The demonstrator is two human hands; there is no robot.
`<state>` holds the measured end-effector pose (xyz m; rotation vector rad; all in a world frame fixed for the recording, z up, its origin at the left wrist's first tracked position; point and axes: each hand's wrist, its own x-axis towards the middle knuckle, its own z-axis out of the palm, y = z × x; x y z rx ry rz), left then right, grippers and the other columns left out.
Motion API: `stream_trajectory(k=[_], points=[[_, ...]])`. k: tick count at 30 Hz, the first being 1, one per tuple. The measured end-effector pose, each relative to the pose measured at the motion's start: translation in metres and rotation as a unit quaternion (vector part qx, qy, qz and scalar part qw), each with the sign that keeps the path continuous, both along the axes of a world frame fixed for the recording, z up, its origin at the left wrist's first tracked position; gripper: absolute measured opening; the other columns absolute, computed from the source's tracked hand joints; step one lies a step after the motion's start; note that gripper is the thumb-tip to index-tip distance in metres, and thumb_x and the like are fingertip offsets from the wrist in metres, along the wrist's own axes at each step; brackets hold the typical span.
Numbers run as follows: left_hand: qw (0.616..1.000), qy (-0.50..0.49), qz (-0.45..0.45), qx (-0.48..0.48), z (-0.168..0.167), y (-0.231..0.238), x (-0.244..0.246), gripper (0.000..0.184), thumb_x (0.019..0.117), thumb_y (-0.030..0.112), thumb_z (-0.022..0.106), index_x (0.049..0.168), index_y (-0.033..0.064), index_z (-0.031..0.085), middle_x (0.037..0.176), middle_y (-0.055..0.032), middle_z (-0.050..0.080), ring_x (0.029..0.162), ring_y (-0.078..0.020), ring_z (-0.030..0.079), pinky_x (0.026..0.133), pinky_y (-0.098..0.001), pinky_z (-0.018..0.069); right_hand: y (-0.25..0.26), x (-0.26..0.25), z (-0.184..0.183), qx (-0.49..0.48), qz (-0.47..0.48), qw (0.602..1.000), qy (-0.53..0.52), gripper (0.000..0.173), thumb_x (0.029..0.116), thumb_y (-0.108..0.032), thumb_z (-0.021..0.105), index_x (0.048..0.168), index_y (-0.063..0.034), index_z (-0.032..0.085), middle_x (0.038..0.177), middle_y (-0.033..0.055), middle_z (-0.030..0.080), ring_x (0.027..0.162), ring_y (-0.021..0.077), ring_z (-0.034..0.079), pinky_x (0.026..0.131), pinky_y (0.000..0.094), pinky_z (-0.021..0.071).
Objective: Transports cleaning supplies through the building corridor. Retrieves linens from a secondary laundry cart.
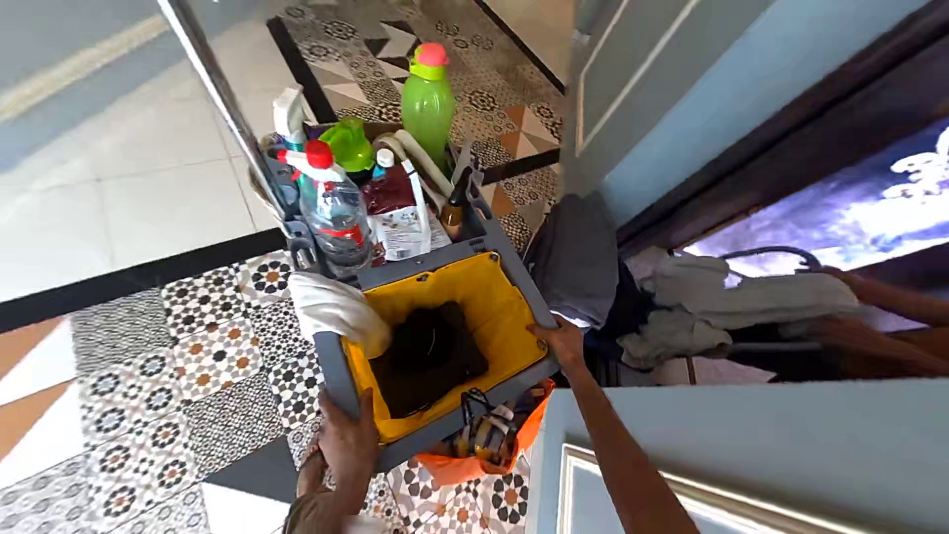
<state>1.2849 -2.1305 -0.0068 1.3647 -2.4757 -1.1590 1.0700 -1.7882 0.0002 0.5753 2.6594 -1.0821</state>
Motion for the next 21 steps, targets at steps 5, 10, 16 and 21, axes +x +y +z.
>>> stream_trajectory(k=[5, 10, 16, 21], points=[[0.999, 0.008, 0.04, 0.029, 0.002, -0.004, -0.051, 0.083, 0.0953, 0.035, 0.073, 0.156, -0.0017, 0.031, 0.124, -0.0333, 0.063, 0.107, -0.0505, 0.066, 0.091, -0.0663, 0.0507, -0.049, -0.06, 0.006, 0.069, -0.069, 0.995, -0.001, 0.062, 0.0747, -0.061, 0.084, 0.119, -0.0191, 0.075, 0.107, 0.015, 0.075, 0.104, 0.0356, 0.07, 0.087, 0.0632, 0.053], [0.997, 0.012, 0.066, 0.029, -0.003, -0.034, -0.112, 0.083, 0.0939, 0.031, 0.075, 0.156, -0.0017, 0.03, 0.133, -0.0326, 0.058, 0.106, -0.0488, 0.067, 0.088, -0.0632, 0.0535, -0.114, -0.125, 0.009, 0.088, -0.101, 0.99, 0.036, 0.071, 0.0796, -0.062, 0.081, 0.132, -0.0166, 0.065, 0.117, 0.0186, 0.072, 0.11, 0.0387, 0.068, 0.089, 0.0637, 0.0532], [0.996, 0.016, 0.077, 0.051, -0.004, -0.117, -0.192, 0.083, 0.0923, 0.025, 0.073, 0.157, 0.0001, 0.028, 0.132, -0.0335, 0.058, 0.102, -0.0486, 0.068, 0.083, -0.0626, 0.0552, -0.206, -0.217, 0.004, 0.098, -0.081, 0.991, 0.044, 0.072, 0.0828, -0.062, 0.078, 0.135, -0.0156, 0.062, 0.121, 0.0194, 0.07, 0.116, 0.0387, 0.066, 0.092, 0.0622, 0.0531], [0.994, 0.043, 0.073, 0.064, -0.009, -0.208, -0.271, 0.086, 0.0899, 0.021, 0.074, 0.158, -0.001, 0.026, 0.14, -0.0317, 0.053, 0.103, -0.0474, 0.068, 0.083, -0.0626, 0.0559, -0.296, -0.303, -0.005, 0.12, -0.07, 0.989, 0.059, 0.076, 0.0821, -0.064, 0.078, 0.137, -0.014, 0.062, 0.123, 0.0224, 0.069, 0.117, 0.0419, 0.065, 0.093, 0.0646, 0.0522]])
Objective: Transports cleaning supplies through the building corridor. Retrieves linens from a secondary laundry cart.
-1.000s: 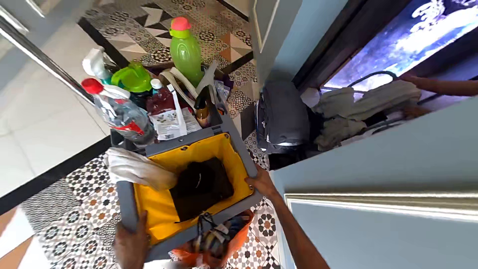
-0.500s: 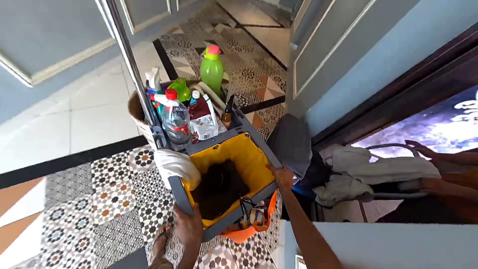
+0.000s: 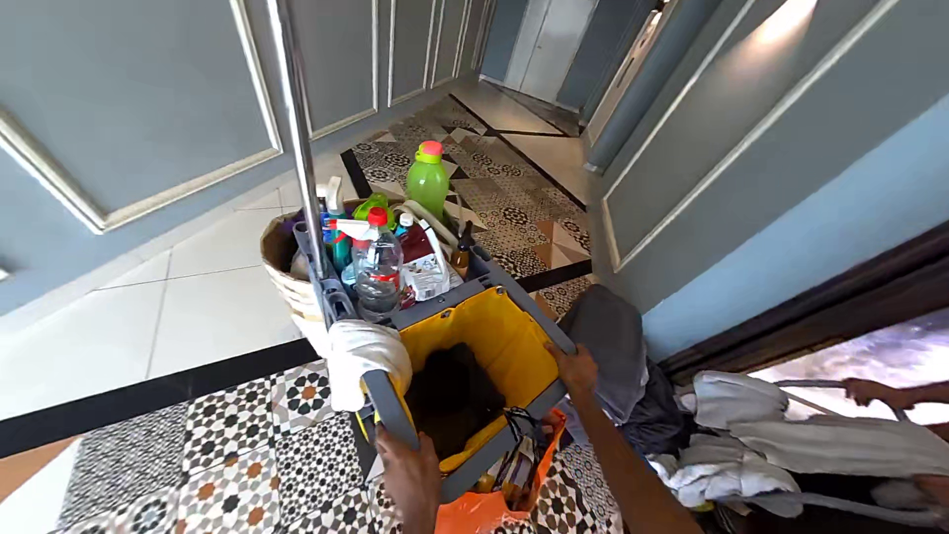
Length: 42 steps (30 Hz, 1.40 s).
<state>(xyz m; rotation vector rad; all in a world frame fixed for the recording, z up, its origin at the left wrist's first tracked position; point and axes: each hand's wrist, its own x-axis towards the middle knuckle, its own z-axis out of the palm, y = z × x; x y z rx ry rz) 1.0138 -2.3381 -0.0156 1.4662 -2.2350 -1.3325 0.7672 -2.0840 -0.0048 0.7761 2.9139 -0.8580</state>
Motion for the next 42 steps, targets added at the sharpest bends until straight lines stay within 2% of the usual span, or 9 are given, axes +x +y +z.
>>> stream_trajectory(k=[6, 11, 14, 22, 26, 29, 32, 39, 42], points=[[1.0, 0.013, -0.01, -0.006, -0.007, -0.131, -0.098, 0.086, 0.0896, 0.02, 0.072, 0.159, 0.0005, 0.025, 0.141, -0.028, 0.054, 0.102, -0.0434, 0.069, 0.082, -0.0616, 0.0568, -0.128, -0.09, 0.0, -0.002, -0.023, 1.0, 0.004, 0.074, 0.0828, -0.062, 0.078, 0.137, -0.0137, 0.062, 0.126, 0.0247, 0.067, 0.119, 0.0447, 0.063, 0.094, 0.0662, 0.0504], [0.999, -0.002, -0.03, -0.012, -0.005, -0.252, -0.183, 0.084, 0.089, 0.022, 0.072, 0.157, 0.0026, 0.027, 0.129, -0.0272, 0.062, 0.105, -0.0429, 0.069, 0.086, -0.0615, 0.0556, -0.232, -0.159, -0.001, -0.024, -0.033, 0.999, 0.01, 0.077, 0.0831, -0.061, 0.078, 0.139, -0.0127, 0.06, 0.129, 0.024, 0.066, 0.122, 0.0438, 0.062, 0.096, 0.0663, 0.0497], [0.999, 0.008, -0.035, -0.02, -0.005, -0.323, -0.24, 0.079, 0.0887, 0.02, 0.073, 0.155, 0.0041, 0.031, 0.124, -0.0239, 0.066, 0.106, -0.0405, 0.069, 0.087, -0.0616, 0.0554, -0.294, -0.205, 0.002, -0.044, -0.039, 0.998, 0.027, 0.072, 0.084, -0.056, 0.079, 0.137, -0.0109, 0.061, 0.126, 0.0234, 0.067, 0.119, 0.0422, 0.064, 0.095, 0.0645, 0.0504], [0.994, -0.036, -0.082, -0.065, -0.003, -0.507, -0.406, 0.074, 0.0916, 0.027, 0.071, 0.153, 0.0074, 0.036, 0.12, -0.0244, 0.068, 0.109, -0.0432, 0.068, 0.089, -0.0651, 0.0533, -0.442, -0.333, -0.001, -0.132, -0.037, 0.988, 0.074, 0.062, 0.0882, -0.043, 0.081, 0.13, -0.0013, 0.061, 0.121, 0.0244, 0.067, 0.115, 0.0406, 0.065, 0.096, 0.0613, 0.0516], [0.99, -0.046, -0.107, -0.08, -0.002, -0.594, -0.499, 0.076, 0.0916, 0.031, 0.072, 0.154, 0.0081, 0.036, 0.121, -0.025, 0.068, 0.111, -0.0439, 0.067, 0.09, -0.067, 0.0521, -0.511, -0.402, 0.003, -0.151, -0.042, 0.985, 0.069, 0.061, 0.0916, -0.039, 0.077, 0.133, 0.0013, 0.058, 0.124, 0.0257, 0.064, 0.117, 0.04, 0.063, 0.097, 0.0593, 0.0516], [0.987, -0.064, -0.123, -0.081, 0.005, -0.649, -0.572, 0.074, 0.0932, 0.033, 0.072, 0.154, 0.0088, 0.037, 0.123, -0.0261, 0.067, 0.113, -0.0459, 0.066, 0.092, -0.0687, 0.0507, -0.559, -0.459, 0.002, -0.159, -0.052, 0.984, 0.06, 0.062, 0.0934, -0.039, 0.075, 0.137, 0.0004, 0.054, 0.129, 0.0255, 0.061, 0.119, 0.0397, 0.063, 0.095, 0.0591, 0.053], [0.983, -0.079, -0.138, -0.089, 0.004, -0.706, -0.646, 0.073, 0.0938, 0.035, 0.071, 0.154, 0.011, 0.038, 0.124, -0.0246, 0.067, 0.114, -0.0449, 0.065, 0.092, -0.0686, 0.0501, -0.609, -0.516, -0.006, -0.158, -0.073, 0.982, 0.076, 0.06, 0.0931, -0.038, 0.075, 0.135, -0.0005, 0.055, 0.128, 0.0244, 0.063, 0.117, 0.0396, 0.063, 0.093, 0.0593, 0.0529], [0.976, -0.074, -0.187, -0.082, 0.005, -0.83, -0.832, 0.07, 0.0925, 0.037, 0.072, 0.151, 0.0131, 0.042, 0.122, -0.0226, 0.068, 0.114, -0.0425, 0.066, 0.092, -0.0672, 0.0505, -0.719, -0.655, -0.018, -0.155, -0.097, 0.972, 0.148, 0.053, 0.0935, -0.029, 0.075, 0.13, 0.0043, 0.056, 0.121, 0.0258, 0.064, 0.113, 0.0394, 0.064, 0.094, 0.0583, 0.0519], [0.97, -0.096, -0.201, -0.096, 0.009, -0.876, -0.917, 0.07, 0.0935, 0.04, 0.07, 0.152, 0.0144, 0.042, 0.12, -0.0208, 0.069, 0.113, -0.0415, 0.067, 0.091, -0.0662, 0.0515, -0.762, -0.722, -0.015, -0.13, -0.097, 0.975, 0.151, 0.053, 0.0958, -0.03, 0.071, 0.133, 0.0039, 0.056, 0.128, 0.0271, 0.061, 0.117, 0.0409, 0.063, 0.095, 0.0602, 0.0518]])
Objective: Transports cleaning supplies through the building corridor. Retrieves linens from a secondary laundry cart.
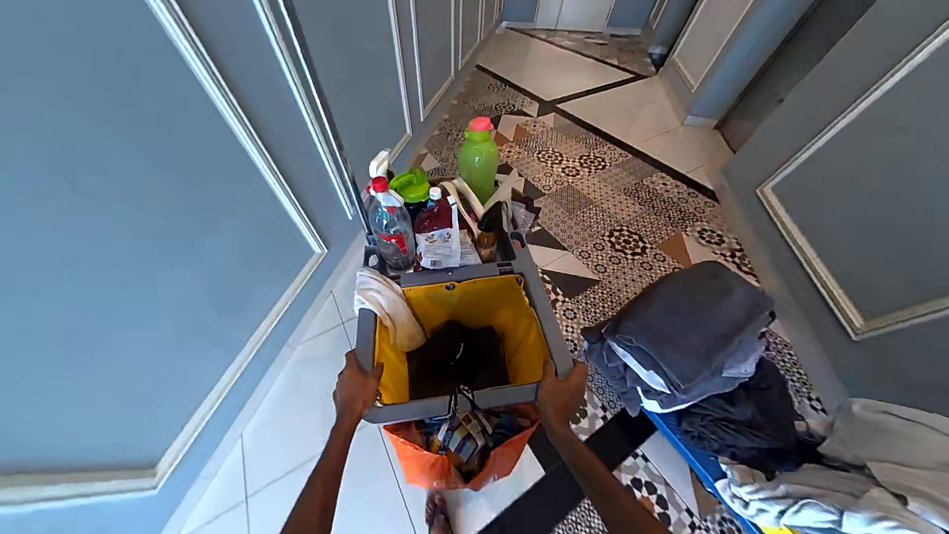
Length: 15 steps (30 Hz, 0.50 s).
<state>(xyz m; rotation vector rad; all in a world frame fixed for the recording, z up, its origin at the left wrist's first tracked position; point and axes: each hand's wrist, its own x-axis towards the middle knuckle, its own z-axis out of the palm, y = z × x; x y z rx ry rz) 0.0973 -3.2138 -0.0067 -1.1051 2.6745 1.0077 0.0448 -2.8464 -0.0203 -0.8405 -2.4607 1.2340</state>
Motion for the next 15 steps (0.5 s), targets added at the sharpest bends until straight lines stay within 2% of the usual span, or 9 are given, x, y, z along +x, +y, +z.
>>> stream_trajectory(k=[2, 4, 6, 7, 9, 11, 13, 15], points=[[1.0, -0.022, -0.008, -0.016, 0.001, -0.021, -0.055, 0.069, 0.0937, 0.044, 0.069, 0.151, 0.0158, 0.043, 0.119, -0.0194, 0.07, 0.112, -0.0401, 0.067, 0.091, -0.0644, 0.0521, -0.019, -0.045, 0.0, 0.08, 0.016, 0.996, -0.025, 0.052, 0.0976, -0.032, 0.067, 0.138, 0.0, 0.057, 0.136, 0.0255, 0.056, 0.122, 0.0409, 0.06, 0.094, 0.0576, 0.0541], [0.999, -0.037, -0.015, -0.033, 0.002, -0.04, -0.113, 0.068, 0.094, 0.046, 0.069, 0.15, 0.0162, 0.045, 0.119, -0.0194, 0.07, 0.112, -0.0399, 0.067, 0.091, -0.0638, 0.0519, -0.035, -0.095, 0.001, 0.186, 0.054, 0.98, -0.039, 0.053, 0.0974, -0.027, 0.062, 0.144, -0.0024, 0.055, 0.142, 0.0254, 0.055, 0.127, 0.0436, 0.057, 0.099, 0.0575, 0.0511], [0.997, -0.048, -0.025, -0.054, 0.004, -0.059, -0.173, 0.068, 0.0935, 0.048, 0.068, 0.149, 0.0164, 0.046, 0.119, -0.0196, 0.07, 0.113, -0.0396, 0.067, 0.091, -0.0634, 0.0517, -0.052, -0.149, 0.009, 0.254, 0.099, 0.958, -0.086, 0.062, 0.0967, -0.025, 0.056, 0.154, -0.0044, 0.044, 0.15, 0.0222, 0.051, 0.135, 0.0429, 0.051, 0.102, 0.061, 0.0455], [0.996, -0.049, -0.03, -0.063, 0.004, -0.068, -0.202, 0.067, 0.0934, 0.049, 0.068, 0.148, 0.0159, 0.047, 0.118, -0.0198, 0.071, 0.112, -0.04, 0.067, 0.091, -0.0636, 0.0518, -0.06, -0.176, 0.013, 0.27, 0.122, 0.949, -0.108, 0.069, 0.0956, -0.028, 0.057, 0.157, -0.0034, 0.037, 0.154, 0.0213, 0.047, 0.14, 0.0415, 0.047, 0.104, 0.0624, 0.0427], [0.995, -0.049, -0.042, -0.074, 0.004, -0.087, -0.258, 0.067, 0.0934, 0.05, 0.068, 0.148, 0.0152, 0.048, 0.118, -0.0204, 0.071, 0.112, -0.0409, 0.067, 0.09, -0.0645, 0.0518, -0.074, -0.227, 0.016, 0.289, 0.166, 0.934, -0.129, 0.089, 0.0926, -0.048, 0.06, 0.16, 0.0009, 0.028, 0.164, 0.0219, 0.034, 0.15, 0.039, 0.036, 0.112, 0.0628, 0.0356], [0.995, -0.044, -0.049, -0.075, 0.005, -0.105, -0.315, 0.066, 0.0934, 0.05, 0.068, 0.146, 0.0139, 0.05, 0.119, -0.0216, 0.07, 0.114, -0.0418, 0.066, 0.091, -0.0656, 0.051, -0.085, -0.278, 0.016, 0.31, 0.222, 0.917, -0.114, 0.108, 0.0865, -0.071, 0.056, 0.161, 0.0016, 0.025, 0.167, 0.025, 0.024, 0.154, 0.0397, 0.027, 0.117, 0.0627, 0.0288], [0.996, -0.037, -0.052, -0.066, 0.005, -0.12, -0.37, 0.065, 0.0933, 0.049, 0.069, 0.144, 0.0127, 0.052, 0.12, -0.0225, 0.069, 0.115, -0.0423, 0.065, 0.091, -0.066, 0.0503, -0.092, -0.333, 0.015, 0.332, 0.287, 0.894, -0.094, 0.119, 0.0809, -0.085, 0.05, 0.163, -0.0026, 0.025, 0.168, 0.027, 0.018, 0.156, 0.0429, 0.02, 0.12, 0.0646, 0.023], [0.996, -0.029, -0.057, -0.059, 0.005, -0.133, -0.429, 0.065, 0.0932, 0.049, 0.07, 0.144, 0.0119, 0.052, 0.121, -0.0232, 0.068, 0.115, -0.0431, 0.064, 0.092, -0.0668, 0.0494, -0.099, -0.391, 0.017, 0.346, 0.343, 0.869, -0.086, 0.122, 0.0784, -0.091, 0.045, 0.164, -0.0053, 0.023, 0.17, 0.0257, 0.013, 0.155, 0.0492, 0.015, 0.118, 0.069, 0.0235]])
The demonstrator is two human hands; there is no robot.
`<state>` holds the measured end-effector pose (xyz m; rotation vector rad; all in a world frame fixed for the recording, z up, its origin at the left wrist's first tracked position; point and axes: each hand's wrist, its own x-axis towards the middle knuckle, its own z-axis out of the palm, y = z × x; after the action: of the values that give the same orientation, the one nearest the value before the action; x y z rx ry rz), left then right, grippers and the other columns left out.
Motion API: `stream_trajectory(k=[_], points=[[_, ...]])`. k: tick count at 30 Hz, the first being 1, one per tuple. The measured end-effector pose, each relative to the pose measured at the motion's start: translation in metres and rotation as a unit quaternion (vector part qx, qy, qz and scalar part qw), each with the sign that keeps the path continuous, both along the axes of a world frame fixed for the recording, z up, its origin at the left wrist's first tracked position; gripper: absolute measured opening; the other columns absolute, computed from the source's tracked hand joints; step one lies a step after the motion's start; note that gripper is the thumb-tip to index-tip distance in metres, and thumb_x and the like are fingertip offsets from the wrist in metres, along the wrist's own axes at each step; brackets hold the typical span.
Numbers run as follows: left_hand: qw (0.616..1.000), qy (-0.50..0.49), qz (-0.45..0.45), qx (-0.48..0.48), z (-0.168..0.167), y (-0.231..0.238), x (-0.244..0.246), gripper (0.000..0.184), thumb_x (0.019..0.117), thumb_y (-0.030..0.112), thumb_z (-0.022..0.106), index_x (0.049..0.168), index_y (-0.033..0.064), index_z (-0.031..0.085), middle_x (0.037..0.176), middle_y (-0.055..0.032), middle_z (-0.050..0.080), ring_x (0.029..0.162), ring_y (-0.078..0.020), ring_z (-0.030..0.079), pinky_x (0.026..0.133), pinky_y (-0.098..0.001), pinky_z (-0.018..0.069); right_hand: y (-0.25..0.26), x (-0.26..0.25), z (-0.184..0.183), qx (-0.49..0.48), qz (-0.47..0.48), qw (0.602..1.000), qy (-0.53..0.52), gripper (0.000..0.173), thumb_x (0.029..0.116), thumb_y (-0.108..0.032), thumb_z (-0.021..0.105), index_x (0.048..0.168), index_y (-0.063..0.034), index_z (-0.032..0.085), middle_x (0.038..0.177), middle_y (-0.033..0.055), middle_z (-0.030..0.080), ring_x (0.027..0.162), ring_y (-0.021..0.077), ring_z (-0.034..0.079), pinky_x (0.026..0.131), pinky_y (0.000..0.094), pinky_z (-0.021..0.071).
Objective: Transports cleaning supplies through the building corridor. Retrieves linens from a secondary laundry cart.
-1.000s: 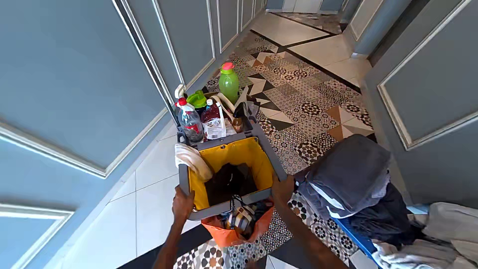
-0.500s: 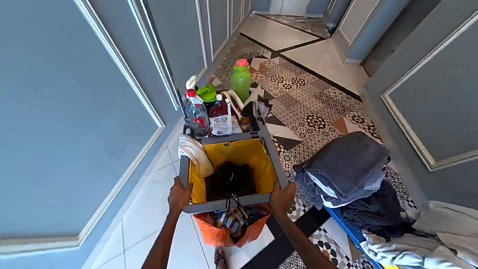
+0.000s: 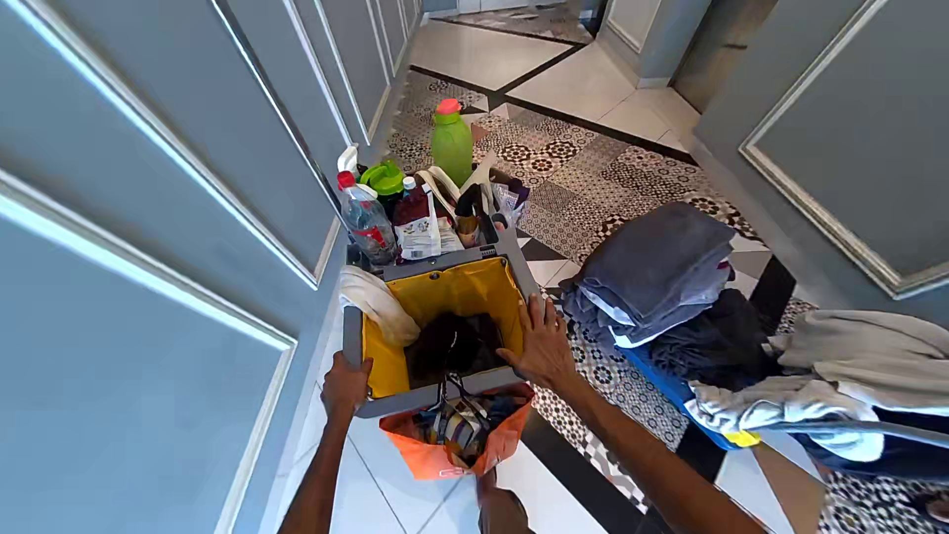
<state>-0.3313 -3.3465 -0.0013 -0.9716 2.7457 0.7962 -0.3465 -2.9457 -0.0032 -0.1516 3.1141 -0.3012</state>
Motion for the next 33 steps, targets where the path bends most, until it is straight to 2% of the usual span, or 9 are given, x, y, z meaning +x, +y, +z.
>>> stream_trajectory(k=[5, 11, 13, 16, 19, 23, 27, 29, 33], points=[[0.999, -0.028, -0.001, -0.018, 0.007, -0.02, -0.146, 0.07, 0.0957, 0.052, 0.065, 0.152, 0.0169, 0.044, 0.125, -0.0237, 0.067, 0.118, -0.0439, 0.063, 0.094, -0.0662, 0.0487, -0.028, -0.137, 0.012, -0.021, -0.038, 0.999, -0.023, 0.123, 0.0784, -0.086, 0.05, 0.164, -0.0047, 0.019, 0.172, 0.0183, 0.011, 0.152, 0.0463, 0.026, 0.104, 0.0616, 0.0456], [0.999, -0.023, 0.002, -0.025, 0.011, -0.033, -0.314, 0.069, 0.0973, 0.049, 0.064, 0.152, 0.0143, 0.042, 0.129, -0.0224, 0.066, 0.122, -0.0431, 0.062, 0.096, -0.0679, 0.0461, -0.05, -0.307, 0.026, -0.036, -0.108, 0.989, -0.092, 0.127, 0.0796, -0.086, 0.054, 0.166, -0.0064, 0.005, 0.174, 0.0108, 0.0, 0.133, 0.0415, 0.051, 0.088, 0.0545, 0.0549], [0.999, -0.023, -0.003, -0.027, 0.009, -0.04, -0.369, 0.069, 0.0972, 0.05, 0.064, 0.152, 0.014, 0.043, 0.128, -0.0223, 0.066, 0.122, -0.0431, 0.062, 0.097, -0.0673, 0.0462, -0.055, -0.361, 0.025, -0.043, -0.133, 0.987, -0.084, 0.129, 0.0791, -0.085, 0.056, 0.165, -0.0038, 0.006, 0.172, 0.0174, 0.012, 0.128, 0.0412, 0.057, 0.089, 0.0555, 0.0549], [0.999, -0.03, -0.011, -0.023, 0.008, -0.051, -0.452, 0.068, 0.0966, 0.051, 0.064, 0.151, 0.014, 0.044, 0.126, -0.0219, 0.067, 0.119, -0.0416, 0.064, 0.094, -0.0647, 0.0493, -0.058, -0.446, 0.028, -0.093, -0.206, 0.969, -0.1, 0.125, 0.0828, -0.082, 0.056, 0.165, -0.0031, 0.004, 0.152, 0.0222, 0.047, 0.115, 0.0392, 0.066, 0.091, 0.0583, 0.0553], [1.0, -0.023, -0.012, 0.015, 0.006, -0.065, -0.528, 0.072, 0.095, 0.052, 0.066, 0.151, 0.0125, 0.044, 0.126, -0.0235, 0.066, 0.119, -0.0424, 0.063, 0.094, -0.065, 0.0492, -0.054, -0.526, 0.02, -0.233, -0.271, 0.925, -0.126, 0.107, 0.089, -0.078, 0.054, 0.163, -0.009, 0.02, 0.132, 0.024, 0.064, 0.117, 0.0412, 0.066, 0.097, 0.0629, 0.0514], [0.999, -0.007, -0.022, 0.044, 0.004, -0.082, -0.629, 0.071, 0.0939, 0.05, 0.069, 0.148, 0.01, 0.047, 0.121, -0.0242, 0.068, 0.114, -0.0426, 0.065, 0.091, -0.0643, 0.0514, -0.055, -0.63, -0.001, -0.372, -0.295, 0.873, -0.114, 0.08, 0.0986, -0.072, 0.043, 0.135, -0.0027, 0.06, 0.122, 0.024, 0.067, 0.115, 0.037, 0.065, 0.099, 0.0588, 0.0508], [0.998, 0.002, -0.035, 0.042, 0.008, -0.09, -0.734, 0.073, 0.0943, 0.047, 0.07, 0.15, 0.0076, 0.045, 0.121, -0.0248, 0.068, 0.113, -0.0423, 0.066, 0.091, -0.0631, 0.0525, -0.06, -0.731, 0.002, -0.42, -0.31, 0.842, -0.137, 0.089, 0.102, -0.074, 0.023, 0.124, -0.0001, 0.069, 0.126, 0.0234, 0.067, 0.123, 0.0343, 0.063, 0.103, 0.0589, 0.0489], [0.999, 0.0, -0.038, 0.035, 0.006, -0.093, -0.783, 0.072, 0.094, 0.047, 0.07, 0.149, 0.0078, 0.046, 0.12, -0.0246, 0.068, 0.113, -0.0421, 0.066, 0.091, -0.0621, 0.0529, -0.068, -0.775, 0.006, -0.361, -0.331, 0.862, -0.13, 0.085, 0.1008, -0.074, 0.03, 0.134, -0.0029, 0.062, 0.125, 0.0252, 0.067, 0.12, 0.0385, 0.063, 0.101, 0.0611, 0.0486], [0.998, 0.015, -0.055, 0.034, 0.003, -0.099, -0.882, 0.067, 0.0949, 0.046, 0.069, 0.146, 0.0063, 0.048, 0.118, -0.0245, 0.068, 0.111, -0.0419, 0.066, 0.091, -0.0623, 0.0527, -0.089, -0.861, 0.027, -0.188, -0.304, 0.927, -0.111, 0.102, 0.0905, -0.08, 0.048, 0.163, -0.0112, 0.025, 0.137, 0.0224, 0.062, 0.12, 0.0421, 0.064, 0.097, 0.0629, 0.0517]])
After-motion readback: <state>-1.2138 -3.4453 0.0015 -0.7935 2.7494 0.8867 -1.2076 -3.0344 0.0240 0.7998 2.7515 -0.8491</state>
